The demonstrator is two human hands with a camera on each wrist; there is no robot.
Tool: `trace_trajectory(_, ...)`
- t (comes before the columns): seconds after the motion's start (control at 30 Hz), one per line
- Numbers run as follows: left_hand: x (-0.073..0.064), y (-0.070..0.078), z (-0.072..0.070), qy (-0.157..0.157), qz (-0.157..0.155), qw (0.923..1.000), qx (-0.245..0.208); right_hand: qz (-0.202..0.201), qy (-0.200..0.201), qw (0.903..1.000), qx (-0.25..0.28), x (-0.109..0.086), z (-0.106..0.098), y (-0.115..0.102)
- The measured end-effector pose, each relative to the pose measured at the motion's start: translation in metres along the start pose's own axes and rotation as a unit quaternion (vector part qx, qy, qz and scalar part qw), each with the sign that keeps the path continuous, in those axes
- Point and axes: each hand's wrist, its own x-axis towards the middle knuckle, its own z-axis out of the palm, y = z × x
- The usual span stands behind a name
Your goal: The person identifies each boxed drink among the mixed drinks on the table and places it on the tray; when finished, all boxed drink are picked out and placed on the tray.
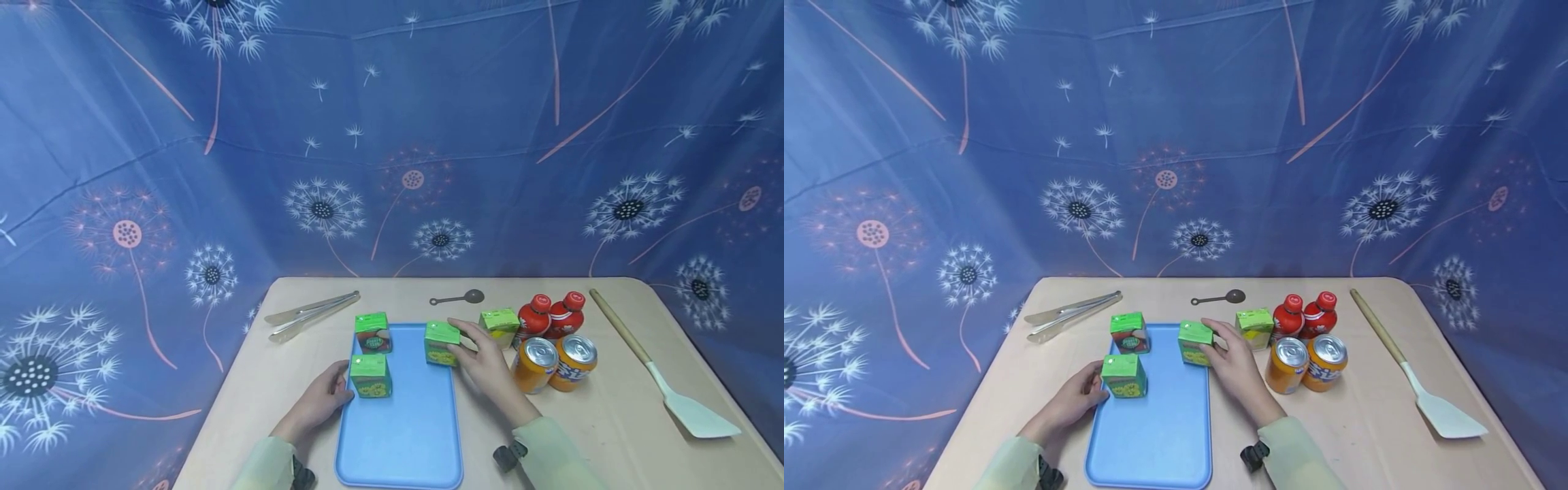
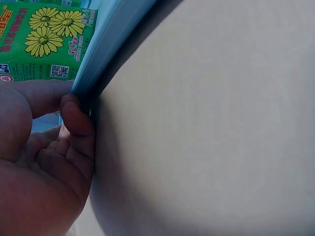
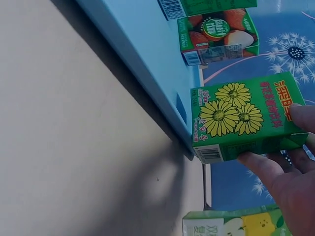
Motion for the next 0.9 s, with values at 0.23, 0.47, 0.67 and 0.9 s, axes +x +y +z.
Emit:
trace_trajectory(0.23, 0.000, 0.000, 0.000, 0.005, -0.002, 1.0000, 0.003, -0.002, -0.005, 1.0000, -0.004, 0.012, 0.008, 0.001)
trace_trajectory(0.47, 0.001, 0.000, 0.002, 0.006, -0.007, 0.9999, 0.006, -0.003, -0.020, 0.9998, 0.002, 0.020, 0.015, 0.003)
trace_trajectory(0.67, 0.002, 0.000, 0.002, 0.005, -0.003, 1.0000, 0.004, -0.005, -0.025, 0.9997, -0.001, 0.029, 0.019, 0.008)
trace_trajectory(0.9, 0.001, 0.000, 0.002, 0.005, 0.000, 1.0000, -0.001, -0.001, -0.040, 0.9992, 0.004, 0.041, 0.024, 0.013)
